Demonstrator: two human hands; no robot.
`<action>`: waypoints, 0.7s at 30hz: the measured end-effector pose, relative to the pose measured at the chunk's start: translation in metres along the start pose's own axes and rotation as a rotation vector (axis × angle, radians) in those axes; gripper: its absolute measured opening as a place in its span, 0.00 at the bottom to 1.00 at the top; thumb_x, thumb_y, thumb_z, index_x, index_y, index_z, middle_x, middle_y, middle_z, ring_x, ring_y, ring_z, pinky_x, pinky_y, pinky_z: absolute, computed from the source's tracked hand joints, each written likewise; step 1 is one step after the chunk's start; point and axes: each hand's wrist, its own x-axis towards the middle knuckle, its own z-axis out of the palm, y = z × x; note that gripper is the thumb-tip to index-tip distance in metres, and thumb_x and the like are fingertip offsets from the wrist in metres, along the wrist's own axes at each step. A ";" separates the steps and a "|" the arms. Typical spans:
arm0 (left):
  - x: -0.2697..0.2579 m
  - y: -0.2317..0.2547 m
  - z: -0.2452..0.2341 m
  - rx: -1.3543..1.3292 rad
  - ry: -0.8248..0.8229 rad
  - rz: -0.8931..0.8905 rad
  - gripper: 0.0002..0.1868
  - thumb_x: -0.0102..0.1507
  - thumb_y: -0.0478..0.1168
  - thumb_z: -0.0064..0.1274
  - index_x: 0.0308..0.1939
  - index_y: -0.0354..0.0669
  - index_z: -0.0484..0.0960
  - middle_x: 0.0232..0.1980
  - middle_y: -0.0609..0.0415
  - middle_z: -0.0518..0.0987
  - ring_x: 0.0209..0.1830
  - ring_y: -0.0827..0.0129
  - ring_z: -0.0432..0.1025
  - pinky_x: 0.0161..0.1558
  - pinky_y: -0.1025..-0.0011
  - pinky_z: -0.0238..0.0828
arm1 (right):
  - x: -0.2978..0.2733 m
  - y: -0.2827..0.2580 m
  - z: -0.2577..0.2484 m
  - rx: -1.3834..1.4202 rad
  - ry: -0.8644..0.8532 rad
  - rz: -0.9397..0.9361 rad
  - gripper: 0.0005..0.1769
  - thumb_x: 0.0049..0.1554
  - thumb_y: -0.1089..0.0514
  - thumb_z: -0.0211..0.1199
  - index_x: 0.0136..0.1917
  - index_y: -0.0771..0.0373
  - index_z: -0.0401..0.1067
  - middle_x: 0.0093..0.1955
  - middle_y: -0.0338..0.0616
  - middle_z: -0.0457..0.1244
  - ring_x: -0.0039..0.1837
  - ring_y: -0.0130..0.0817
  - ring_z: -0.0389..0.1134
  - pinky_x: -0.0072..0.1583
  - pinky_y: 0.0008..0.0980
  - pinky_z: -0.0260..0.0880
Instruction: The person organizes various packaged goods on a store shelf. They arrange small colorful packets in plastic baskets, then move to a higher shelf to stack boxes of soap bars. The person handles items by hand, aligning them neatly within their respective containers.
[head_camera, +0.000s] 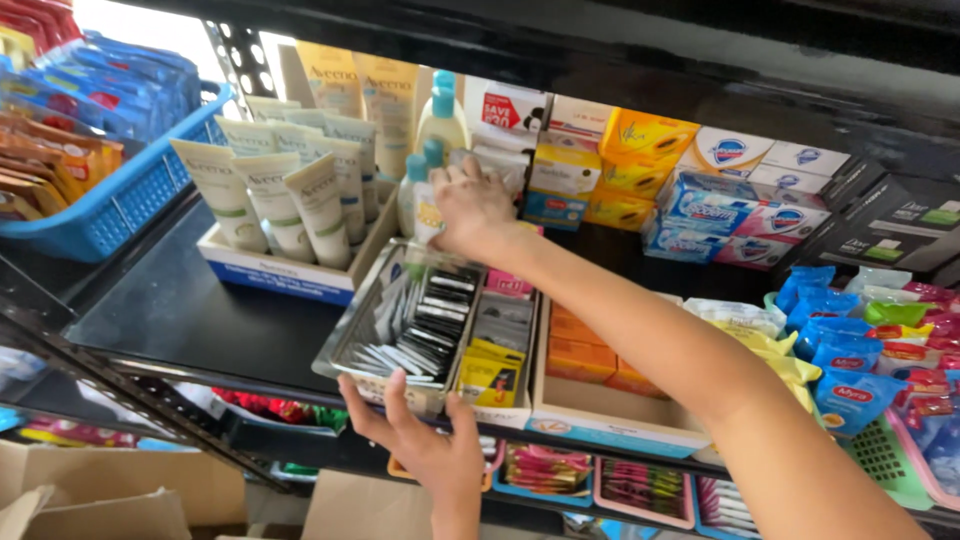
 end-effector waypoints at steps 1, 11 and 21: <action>0.000 0.000 0.000 -0.003 0.002 -0.002 0.37 0.58 0.33 0.57 0.71 0.47 0.62 0.82 0.33 0.44 0.83 0.32 0.45 0.76 0.43 0.52 | 0.000 -0.002 -0.002 -0.004 0.000 -0.001 0.49 0.40 0.39 0.79 0.66 0.63 0.64 0.66 0.47 0.62 0.73 0.48 0.57 0.69 0.51 0.62; -0.001 0.000 -0.002 -0.025 -0.034 -0.020 0.39 0.57 0.31 0.57 0.71 0.47 0.62 0.83 0.33 0.42 0.84 0.35 0.44 0.77 0.44 0.52 | 0.022 0.009 0.027 0.073 0.076 -0.017 0.37 0.39 0.57 0.75 0.60 0.64 0.65 0.62 0.52 0.64 0.67 0.53 0.63 0.66 0.48 0.64; -0.002 -0.002 -0.006 -0.022 -0.061 -0.057 0.39 0.55 0.31 0.60 0.70 0.44 0.63 0.83 0.34 0.41 0.83 0.35 0.44 0.77 0.46 0.51 | 0.006 -0.004 0.023 0.050 0.176 -0.186 0.25 0.51 0.70 0.64 0.63 0.66 0.67 0.67 0.53 0.63 0.71 0.54 0.63 0.66 0.44 0.69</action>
